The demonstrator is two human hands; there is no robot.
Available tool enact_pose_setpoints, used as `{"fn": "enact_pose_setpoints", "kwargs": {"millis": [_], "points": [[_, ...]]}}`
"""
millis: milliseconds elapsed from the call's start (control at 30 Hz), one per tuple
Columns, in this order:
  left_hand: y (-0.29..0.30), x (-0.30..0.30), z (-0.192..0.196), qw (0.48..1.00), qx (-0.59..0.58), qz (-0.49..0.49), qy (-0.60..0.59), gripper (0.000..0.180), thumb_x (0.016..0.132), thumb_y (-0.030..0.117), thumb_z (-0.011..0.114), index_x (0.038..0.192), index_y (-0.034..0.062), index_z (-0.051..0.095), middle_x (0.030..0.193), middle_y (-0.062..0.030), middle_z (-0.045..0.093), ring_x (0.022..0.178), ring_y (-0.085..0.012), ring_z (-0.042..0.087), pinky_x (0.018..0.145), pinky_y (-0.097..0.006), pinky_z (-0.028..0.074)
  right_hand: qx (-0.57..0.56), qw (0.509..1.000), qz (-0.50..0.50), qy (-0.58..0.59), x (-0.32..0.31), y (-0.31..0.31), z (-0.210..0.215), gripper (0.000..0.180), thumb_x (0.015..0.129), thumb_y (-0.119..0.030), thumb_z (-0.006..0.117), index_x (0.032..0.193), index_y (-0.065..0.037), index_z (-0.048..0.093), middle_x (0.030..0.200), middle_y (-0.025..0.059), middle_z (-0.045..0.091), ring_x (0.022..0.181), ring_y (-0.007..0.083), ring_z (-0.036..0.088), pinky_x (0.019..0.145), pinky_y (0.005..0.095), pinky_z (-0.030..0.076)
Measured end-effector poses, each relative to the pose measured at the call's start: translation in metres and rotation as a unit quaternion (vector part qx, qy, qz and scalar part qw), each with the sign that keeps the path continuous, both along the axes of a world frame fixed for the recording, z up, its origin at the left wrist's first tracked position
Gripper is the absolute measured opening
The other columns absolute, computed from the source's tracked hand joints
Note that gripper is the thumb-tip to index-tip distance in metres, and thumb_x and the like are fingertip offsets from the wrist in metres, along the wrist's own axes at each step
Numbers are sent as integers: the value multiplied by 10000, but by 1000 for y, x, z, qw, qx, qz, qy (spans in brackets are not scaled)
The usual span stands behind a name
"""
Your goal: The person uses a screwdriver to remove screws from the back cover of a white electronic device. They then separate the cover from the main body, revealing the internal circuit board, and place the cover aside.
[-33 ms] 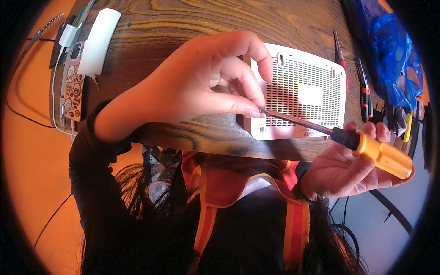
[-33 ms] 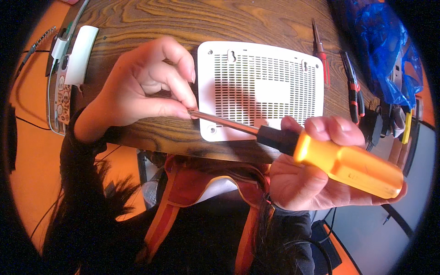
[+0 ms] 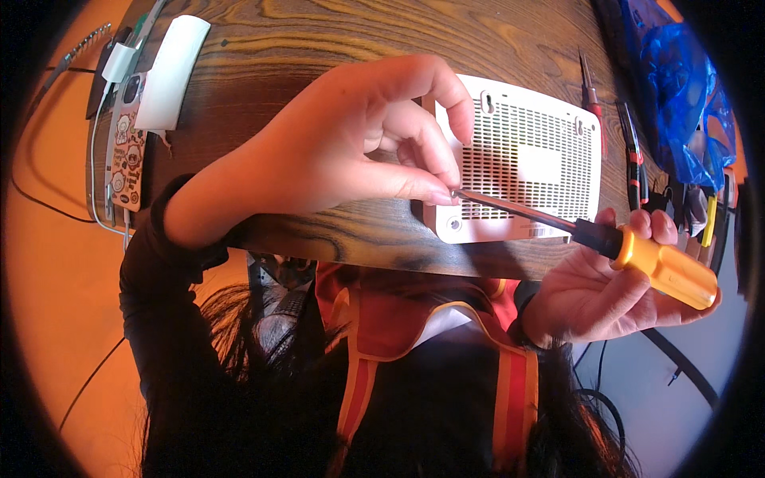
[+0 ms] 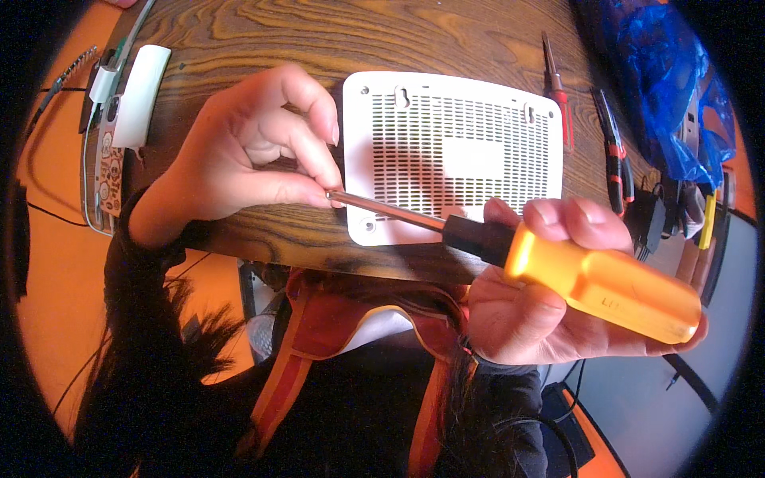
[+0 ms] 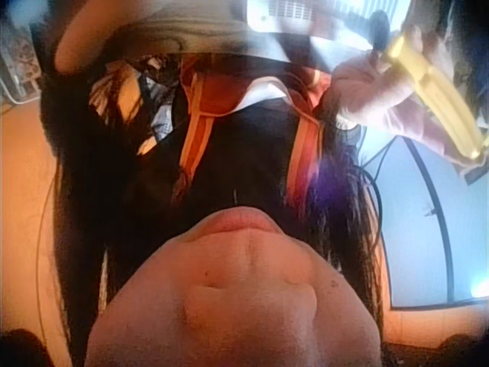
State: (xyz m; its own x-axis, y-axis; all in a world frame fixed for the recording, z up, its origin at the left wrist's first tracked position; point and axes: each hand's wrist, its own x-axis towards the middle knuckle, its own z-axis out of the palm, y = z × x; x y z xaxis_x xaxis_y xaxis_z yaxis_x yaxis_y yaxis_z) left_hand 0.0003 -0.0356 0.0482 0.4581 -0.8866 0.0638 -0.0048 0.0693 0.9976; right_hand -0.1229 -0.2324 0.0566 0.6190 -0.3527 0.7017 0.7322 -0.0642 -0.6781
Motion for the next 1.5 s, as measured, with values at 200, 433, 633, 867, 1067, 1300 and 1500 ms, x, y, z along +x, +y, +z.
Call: {"fn": "enact_pose_setpoints", "kwargs": {"millis": [200,433,633,867,1067,1300,1500], "points": [[0,-1,-2,1000,7,9,-19,418,702,-150,658,1031,-10,442,878,-79,621,890,-149,623,819,-274,485,-2,1000,2,5,-1,2,-1,585,904,-84,495,1359,-232,158,1152,229,487,989,277,603,783,382,569],[-2,0,-2,998,-11,8,67,388,711,-149,648,973,18,415,846,-99,645,863,-154,633,776,-255,495,-11,998,56,5,-4,-8,-1,602,857,-60,566,1315,-265,234,1131,161,487,999,239,574,816,437,552],[-4,0,-10,992,-41,32,-118,320,756,-133,611,925,33,396,831,-131,647,819,-158,636,715,-250,495,13,1000,17,21,-2,-2,-3,688,827,-41,603,1336,-314,230,1085,167,500,936,255,575,795,441,546],[-5,-6,-29,954,-33,63,-291,255,772,-51,628,923,51,449,877,-103,642,791,-179,638,673,-252,492,-52,985,-128,98,1,10,0,851,799,-43,646,1388,-350,113,1019,198,524,793,275,605,708,402,561],[-3,-1,-24,932,-41,62,-354,761,602,210,836,1218,13,434,1256,-227,497,1101,-264,535,782,-334,472,-17,998,-53,-35,8,-5,-4,640,830,-31,586,1335,-246,257,1017,218,550,917,299,610,754,361,569],[-8,0,-23,910,19,69,-408,956,610,333,814,1343,25,284,1369,-224,334,1239,-352,350,967,-446,302,-110,991,-64,42,-4,-26,12,602,841,-101,590,1336,-213,265,1000,195,542,860,257,601,678,301,567],[-10,3,-25,919,16,40,-392,978,677,367,767,1391,29,189,1402,-237,251,1294,-428,229,1043,-517,181,-142,972,-139,122,-15,-1,12,654,825,-135,599,1345,-246,218,923,181,543,725,227,571,521,271,526]]}}
